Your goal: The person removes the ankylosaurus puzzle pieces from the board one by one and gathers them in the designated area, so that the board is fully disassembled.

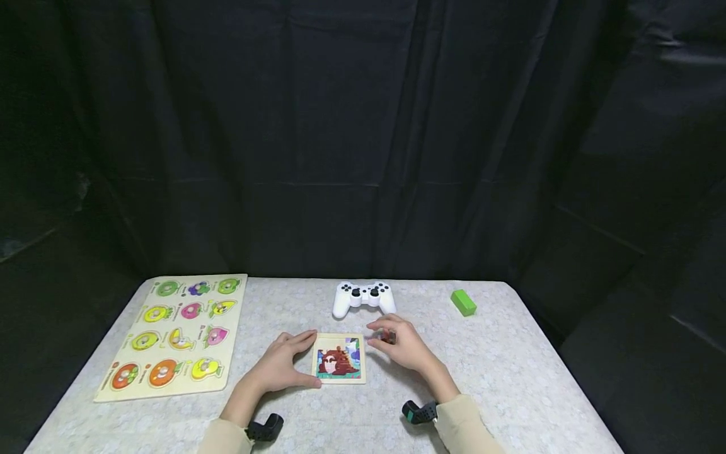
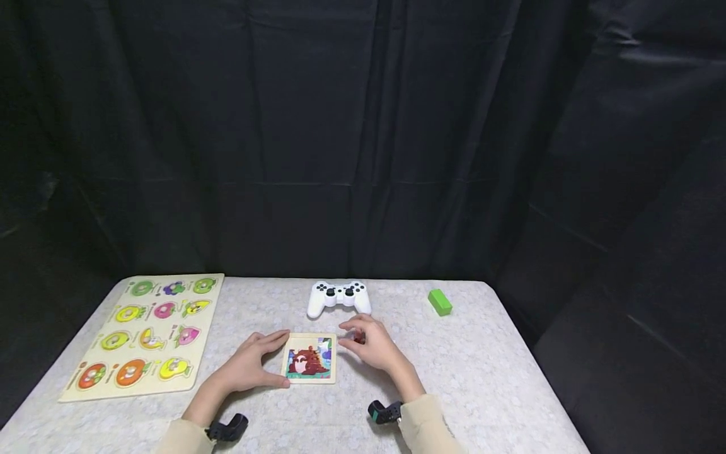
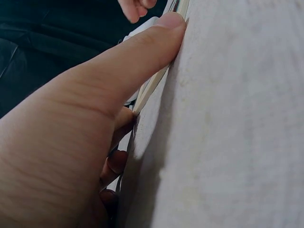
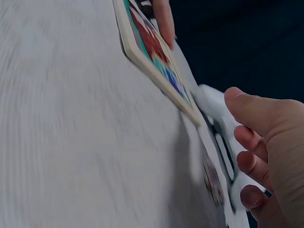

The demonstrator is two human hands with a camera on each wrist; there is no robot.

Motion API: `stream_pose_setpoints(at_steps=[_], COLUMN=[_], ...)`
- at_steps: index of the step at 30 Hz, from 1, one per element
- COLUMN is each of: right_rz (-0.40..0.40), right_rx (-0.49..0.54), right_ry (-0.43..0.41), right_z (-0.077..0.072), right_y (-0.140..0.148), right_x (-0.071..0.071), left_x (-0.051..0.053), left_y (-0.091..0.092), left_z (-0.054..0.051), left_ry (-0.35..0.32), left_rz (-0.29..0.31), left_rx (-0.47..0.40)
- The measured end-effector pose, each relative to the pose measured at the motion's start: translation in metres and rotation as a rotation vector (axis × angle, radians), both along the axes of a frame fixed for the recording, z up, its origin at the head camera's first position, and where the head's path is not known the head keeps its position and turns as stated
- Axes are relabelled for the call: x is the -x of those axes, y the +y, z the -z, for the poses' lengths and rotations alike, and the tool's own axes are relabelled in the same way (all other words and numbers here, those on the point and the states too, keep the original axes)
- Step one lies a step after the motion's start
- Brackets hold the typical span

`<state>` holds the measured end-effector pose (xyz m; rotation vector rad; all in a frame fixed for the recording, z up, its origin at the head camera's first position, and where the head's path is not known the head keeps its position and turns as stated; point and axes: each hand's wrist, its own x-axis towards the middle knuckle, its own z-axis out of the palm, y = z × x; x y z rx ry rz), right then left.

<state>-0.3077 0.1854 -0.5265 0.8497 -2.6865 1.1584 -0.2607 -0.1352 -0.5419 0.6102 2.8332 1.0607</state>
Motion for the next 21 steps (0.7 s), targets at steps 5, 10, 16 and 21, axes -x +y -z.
stream_pose_setpoints(at_steps=[5, 10, 16, 21], right_rz=[-0.062, -0.113, -0.122, -0.094], right_rx=[-0.01, -0.053, -0.143, -0.173], right_ry=[0.017, -0.025, -0.045, -0.067], right_z=[-0.002, -0.003, 0.001, 0.003], right_y=[-0.018, -0.034, -0.043, -0.044], right_x=[-0.002, -0.003, -0.004, -0.004], left_x=[0.001, 0.0, -0.001, -0.002], left_y=[0.0, 0.001, 0.001, 0.001], left_z=[0.002, 0.002, 0.001, 0.0], left_ry=[0.017, 0.016, 0.011, 0.001], left_rz=[-0.002, -0.011, -0.013, -0.022], left_rx=[-0.012, -0.008, -0.008, -0.006])
